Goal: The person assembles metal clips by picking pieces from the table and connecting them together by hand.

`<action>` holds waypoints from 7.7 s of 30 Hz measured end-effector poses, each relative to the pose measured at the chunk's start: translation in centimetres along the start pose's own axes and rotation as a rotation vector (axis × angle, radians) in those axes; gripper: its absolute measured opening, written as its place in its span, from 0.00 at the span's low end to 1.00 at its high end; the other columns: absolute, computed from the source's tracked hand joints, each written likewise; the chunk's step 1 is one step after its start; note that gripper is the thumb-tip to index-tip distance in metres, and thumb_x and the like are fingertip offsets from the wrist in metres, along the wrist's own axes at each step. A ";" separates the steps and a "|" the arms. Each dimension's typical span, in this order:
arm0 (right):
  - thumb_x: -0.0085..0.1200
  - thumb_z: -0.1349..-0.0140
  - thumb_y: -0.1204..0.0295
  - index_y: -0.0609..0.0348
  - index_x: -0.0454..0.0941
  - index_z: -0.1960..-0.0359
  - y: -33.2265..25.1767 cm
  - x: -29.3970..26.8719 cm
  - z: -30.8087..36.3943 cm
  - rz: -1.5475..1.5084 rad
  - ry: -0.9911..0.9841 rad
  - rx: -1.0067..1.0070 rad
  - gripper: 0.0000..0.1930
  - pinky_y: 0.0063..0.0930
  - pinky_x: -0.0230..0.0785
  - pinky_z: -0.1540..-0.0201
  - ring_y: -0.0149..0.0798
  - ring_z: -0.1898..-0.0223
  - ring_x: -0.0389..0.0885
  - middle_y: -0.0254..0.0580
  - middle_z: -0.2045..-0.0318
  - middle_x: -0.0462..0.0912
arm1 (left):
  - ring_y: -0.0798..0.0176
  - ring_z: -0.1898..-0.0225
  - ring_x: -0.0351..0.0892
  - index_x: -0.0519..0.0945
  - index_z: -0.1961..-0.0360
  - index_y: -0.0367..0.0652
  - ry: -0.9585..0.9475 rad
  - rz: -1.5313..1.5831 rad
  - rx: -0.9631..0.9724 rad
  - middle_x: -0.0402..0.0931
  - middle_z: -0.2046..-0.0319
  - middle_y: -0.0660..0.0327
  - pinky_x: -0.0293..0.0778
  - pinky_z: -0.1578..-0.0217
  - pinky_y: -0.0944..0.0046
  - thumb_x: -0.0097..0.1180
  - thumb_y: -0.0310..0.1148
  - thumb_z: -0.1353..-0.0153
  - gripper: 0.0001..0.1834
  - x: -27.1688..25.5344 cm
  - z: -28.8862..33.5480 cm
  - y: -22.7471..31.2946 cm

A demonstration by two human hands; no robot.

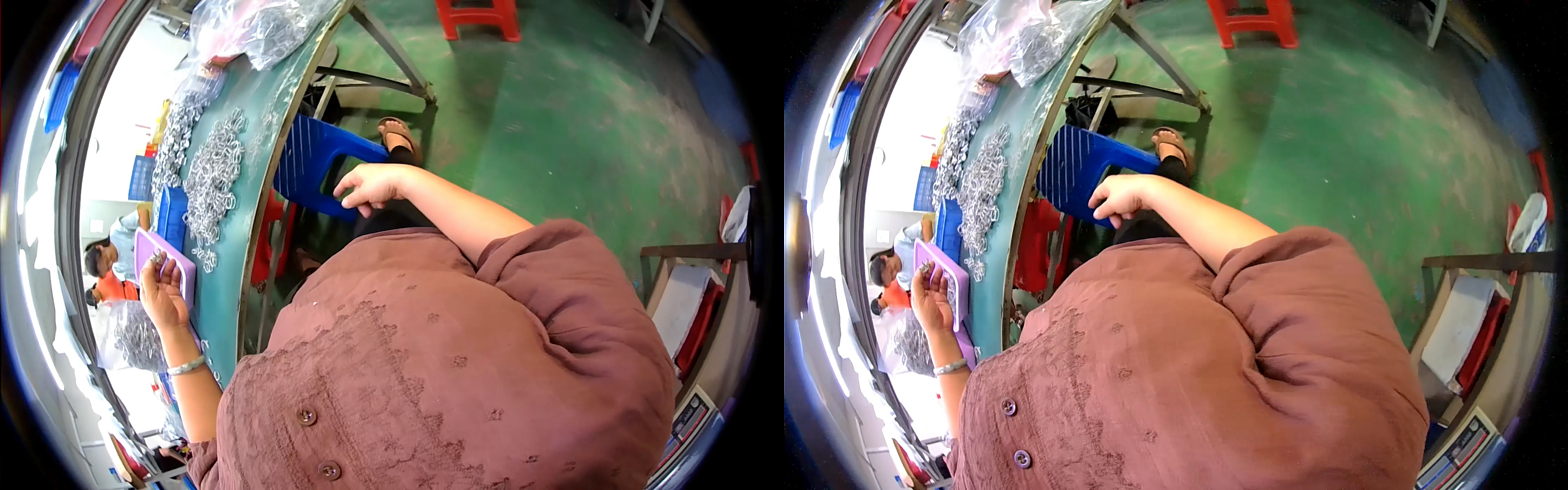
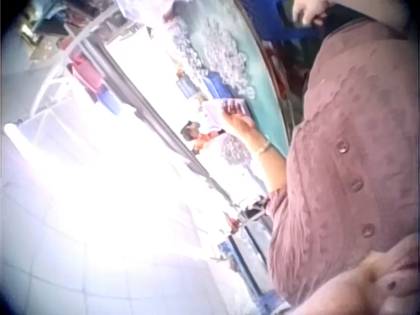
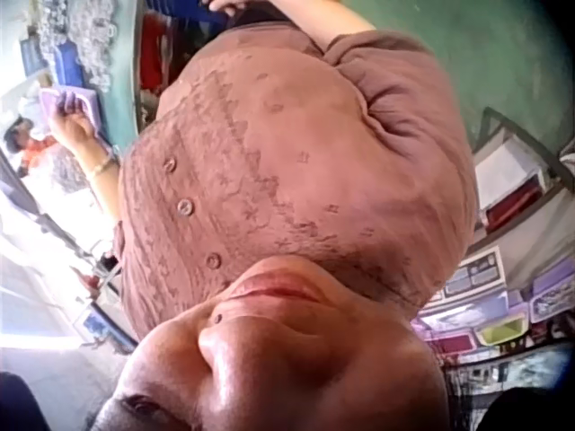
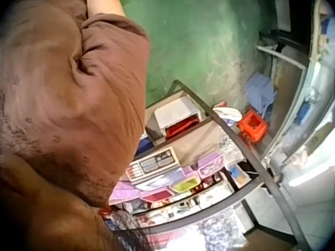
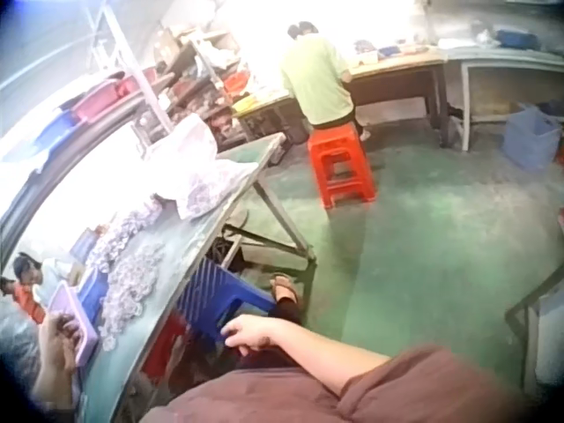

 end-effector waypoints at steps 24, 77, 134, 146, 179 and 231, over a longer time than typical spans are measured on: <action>0.45 0.41 0.69 0.62 0.67 0.51 -0.4 -0.7 -0.8 -0.238 0.193 0.181 0.17 0.15 0.52 0.87 0.22 0.91 0.59 0.33 0.85 0.72 | 0.67 0.67 0.74 0.73 0.62 0.42 -0.045 0.128 0.021 0.75 0.64 0.62 0.69 0.66 0.70 0.45 0.35 0.40 0.10 -4.2 -0.2 -1.3; 0.50 0.45 0.78 0.68 0.71 0.62 -21.4 12.3 -27.7 -0.089 -0.207 -0.068 0.10 0.20 0.69 0.60 0.28 0.66 0.76 0.39 0.68 0.77 | 0.67 0.64 0.73 0.65 0.46 0.38 -0.050 0.696 -0.220 0.69 0.61 0.61 0.72 0.61 0.67 0.40 0.28 0.37 0.18 -4.8 -9.7 -12.2; 0.49 0.44 0.79 0.68 0.70 0.59 -21.3 12.6 -27.0 -0.063 -0.173 -0.154 0.11 0.18 0.68 0.64 0.26 0.66 0.76 0.39 0.68 0.78 | 0.72 0.68 0.73 0.67 0.49 0.38 -0.023 0.519 -0.132 0.73 0.66 0.63 0.71 0.65 0.72 0.42 0.26 0.38 0.16 -5.1 -9.6 -12.1; 0.48 0.43 0.80 0.68 0.70 0.64 -21.3 13.0 -27.1 -0.079 -0.176 -0.226 0.06 0.21 0.70 0.62 0.30 0.67 0.77 0.41 0.71 0.78 | 0.70 0.66 0.73 0.66 0.48 0.36 -0.068 0.587 -0.208 0.73 0.65 0.62 0.71 0.63 0.70 0.42 0.27 0.39 0.17 -4.9 -9.6 -12.3; 0.52 0.45 0.75 0.64 0.74 0.69 -20.4 12.7 -27.2 0.063 -0.079 -0.167 0.05 0.14 0.62 0.77 0.18 0.78 0.68 0.28 0.80 0.73 | 0.72 0.75 0.72 0.74 0.58 0.37 0.034 0.551 -0.313 0.75 0.72 0.62 0.71 0.72 0.72 0.46 0.27 0.41 0.11 -5.2 -9.4 -12.6; 0.52 0.45 0.73 0.64 0.75 0.70 -20.7 12.7 -27.1 0.115 -0.085 -0.138 0.06 0.15 0.64 0.77 0.20 0.79 0.70 0.30 0.80 0.75 | 0.73 0.77 0.71 0.75 0.61 0.37 0.019 0.609 -0.375 0.74 0.75 0.64 0.70 0.75 0.75 0.51 0.27 0.44 0.10 -5.4 -9.5 -12.7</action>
Point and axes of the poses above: each hand's wrist, its own z-axis away from the middle knuckle, its own x-axis out of the palm, y = z × x, the point moved 5 cm from there along -z, towards the middle knuckle
